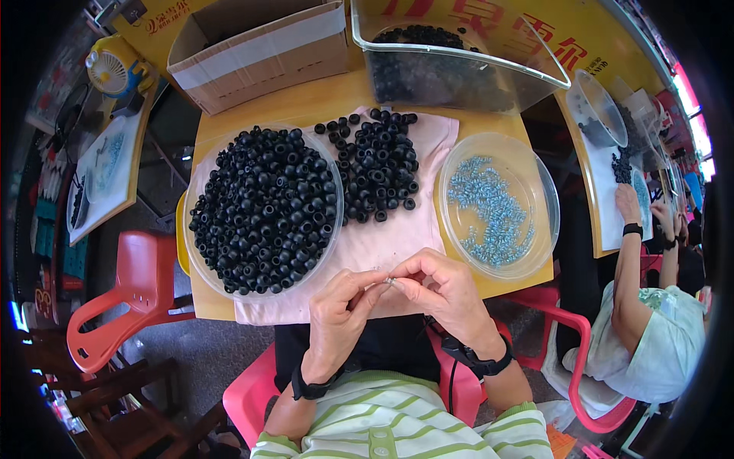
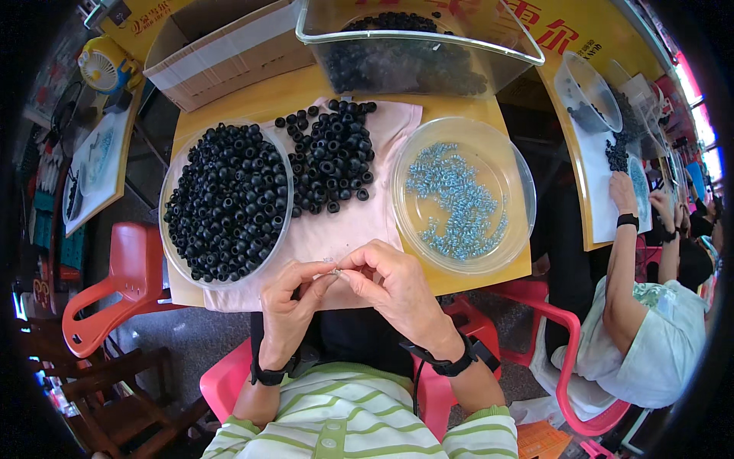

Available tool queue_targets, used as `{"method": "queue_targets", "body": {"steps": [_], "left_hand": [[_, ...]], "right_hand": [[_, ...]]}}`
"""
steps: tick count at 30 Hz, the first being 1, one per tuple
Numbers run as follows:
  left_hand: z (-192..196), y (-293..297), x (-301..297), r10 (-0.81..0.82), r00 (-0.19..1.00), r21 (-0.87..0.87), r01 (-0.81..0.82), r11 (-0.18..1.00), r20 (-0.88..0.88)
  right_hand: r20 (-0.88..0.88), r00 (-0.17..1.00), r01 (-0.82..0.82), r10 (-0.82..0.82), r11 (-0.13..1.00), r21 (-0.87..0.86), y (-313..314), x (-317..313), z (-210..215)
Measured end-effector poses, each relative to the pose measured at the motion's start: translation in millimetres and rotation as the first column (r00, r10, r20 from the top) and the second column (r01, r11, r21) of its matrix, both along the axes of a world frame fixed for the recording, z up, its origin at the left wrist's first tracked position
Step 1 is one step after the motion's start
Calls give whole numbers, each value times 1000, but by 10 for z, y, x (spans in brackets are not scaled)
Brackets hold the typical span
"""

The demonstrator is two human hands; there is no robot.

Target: The person is manually inserting small silver-colored pins or components into black plastic beads or housings.

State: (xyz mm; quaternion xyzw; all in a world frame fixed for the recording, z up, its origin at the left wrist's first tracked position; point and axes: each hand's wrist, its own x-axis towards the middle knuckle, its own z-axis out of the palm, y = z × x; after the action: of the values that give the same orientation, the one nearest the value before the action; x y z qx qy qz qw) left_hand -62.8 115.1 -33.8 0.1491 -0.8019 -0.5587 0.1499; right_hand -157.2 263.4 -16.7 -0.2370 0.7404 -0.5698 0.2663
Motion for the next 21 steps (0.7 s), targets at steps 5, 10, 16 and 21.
{"method": "queue_targets", "body": {"steps": [5,10,16,21], "left_hand": [[-6,-8,-8,-25,1000,-70,26,997,8],[5,-3,-22,-29,999,-79,30,996,13],[36,29,-28,-23,999,-214,27,976,24],[111,-41,57,-19,985,34,13,999,172]], "right_hand": [[-88,996,24,-25,1000,-13,7,20,-13],[-284,955,91,-82,996,20,26,49,-103],[-559,824,198,-99,973,119,-21,84,-156],[-573,812,205,-110,973,103,-16,81,-161]]}}
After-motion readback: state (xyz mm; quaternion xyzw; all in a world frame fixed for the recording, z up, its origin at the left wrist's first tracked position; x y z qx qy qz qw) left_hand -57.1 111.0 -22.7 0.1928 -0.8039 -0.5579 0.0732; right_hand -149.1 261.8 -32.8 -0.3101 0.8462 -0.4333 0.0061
